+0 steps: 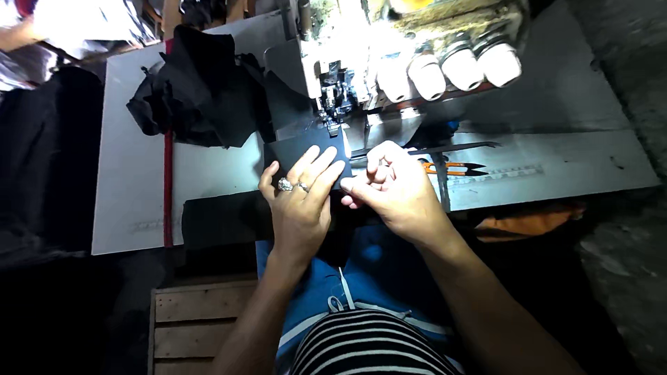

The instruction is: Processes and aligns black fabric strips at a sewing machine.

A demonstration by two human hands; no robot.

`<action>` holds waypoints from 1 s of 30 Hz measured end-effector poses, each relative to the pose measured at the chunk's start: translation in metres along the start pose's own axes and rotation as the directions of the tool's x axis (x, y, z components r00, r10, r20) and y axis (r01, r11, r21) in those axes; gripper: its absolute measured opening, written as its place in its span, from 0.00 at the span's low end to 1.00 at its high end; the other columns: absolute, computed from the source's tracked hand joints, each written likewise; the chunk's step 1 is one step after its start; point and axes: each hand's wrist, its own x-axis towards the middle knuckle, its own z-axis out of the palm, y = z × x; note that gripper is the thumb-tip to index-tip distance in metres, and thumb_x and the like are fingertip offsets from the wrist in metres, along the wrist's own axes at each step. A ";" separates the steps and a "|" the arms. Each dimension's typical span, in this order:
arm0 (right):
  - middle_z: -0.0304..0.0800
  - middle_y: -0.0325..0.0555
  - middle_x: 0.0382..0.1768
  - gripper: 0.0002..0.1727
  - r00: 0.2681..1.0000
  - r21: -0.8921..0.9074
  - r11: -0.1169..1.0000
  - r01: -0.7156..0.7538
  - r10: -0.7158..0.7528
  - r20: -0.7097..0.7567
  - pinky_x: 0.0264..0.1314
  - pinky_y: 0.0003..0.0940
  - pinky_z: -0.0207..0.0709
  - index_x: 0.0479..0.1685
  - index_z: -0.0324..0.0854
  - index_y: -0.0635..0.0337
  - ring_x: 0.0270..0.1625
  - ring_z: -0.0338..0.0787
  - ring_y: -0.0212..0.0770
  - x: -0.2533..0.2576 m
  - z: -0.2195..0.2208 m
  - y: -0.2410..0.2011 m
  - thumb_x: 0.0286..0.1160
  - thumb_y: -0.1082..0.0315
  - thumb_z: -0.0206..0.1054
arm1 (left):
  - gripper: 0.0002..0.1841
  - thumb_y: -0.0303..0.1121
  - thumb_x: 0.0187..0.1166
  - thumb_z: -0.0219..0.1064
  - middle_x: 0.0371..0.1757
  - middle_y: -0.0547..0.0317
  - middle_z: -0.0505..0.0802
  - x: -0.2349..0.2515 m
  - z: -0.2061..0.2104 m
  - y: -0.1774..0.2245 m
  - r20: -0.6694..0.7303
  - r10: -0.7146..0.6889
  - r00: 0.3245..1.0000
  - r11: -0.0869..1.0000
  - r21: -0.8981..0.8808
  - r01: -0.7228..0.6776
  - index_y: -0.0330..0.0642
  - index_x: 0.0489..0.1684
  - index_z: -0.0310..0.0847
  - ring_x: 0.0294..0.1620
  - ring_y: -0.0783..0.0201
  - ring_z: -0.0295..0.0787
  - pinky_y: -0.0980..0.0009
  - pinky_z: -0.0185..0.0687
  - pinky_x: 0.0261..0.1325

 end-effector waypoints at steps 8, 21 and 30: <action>0.95 0.36 0.36 0.10 0.997 -0.188 0.981 0.057 -0.064 -0.033 0.35 0.26 0.93 0.51 0.89 0.55 0.33 0.95 0.33 0.006 -0.005 0.006 0.72 0.74 0.73 | 0.18 0.21 0.83 0.57 0.64 0.60 0.95 0.009 -0.001 -0.005 0.032 -0.100 0.994 0.983 -0.152 0.104 0.48 0.53 0.95 0.78 0.58 0.83 0.40 0.53 0.91; 0.96 0.34 0.36 0.09 0.994 -0.308 0.945 0.107 -0.110 0.009 0.38 0.27 0.94 0.53 0.92 0.55 0.35 0.95 0.30 -0.014 -0.023 0.017 0.79 0.66 0.71 | 0.32 0.46 0.90 0.46 0.95 0.55 0.60 0.043 -0.010 -0.032 0.248 -0.144 0.958 0.987 -0.039 0.159 0.40 0.92 0.60 0.97 0.54 0.43 0.47 0.41 0.97; 0.94 0.35 0.31 0.07 0.993 -0.301 0.952 -0.061 0.027 -0.117 0.28 0.22 0.88 0.47 0.89 0.60 0.27 0.92 0.27 -0.046 -0.029 0.006 0.78 0.69 0.70 | 0.35 0.47 0.80 0.71 0.76 0.15 0.73 -0.098 -0.128 -0.119 -0.015 -0.821 0.570 0.551 0.234 0.801 0.24 0.76 0.72 0.78 0.16 0.65 0.22 0.57 0.77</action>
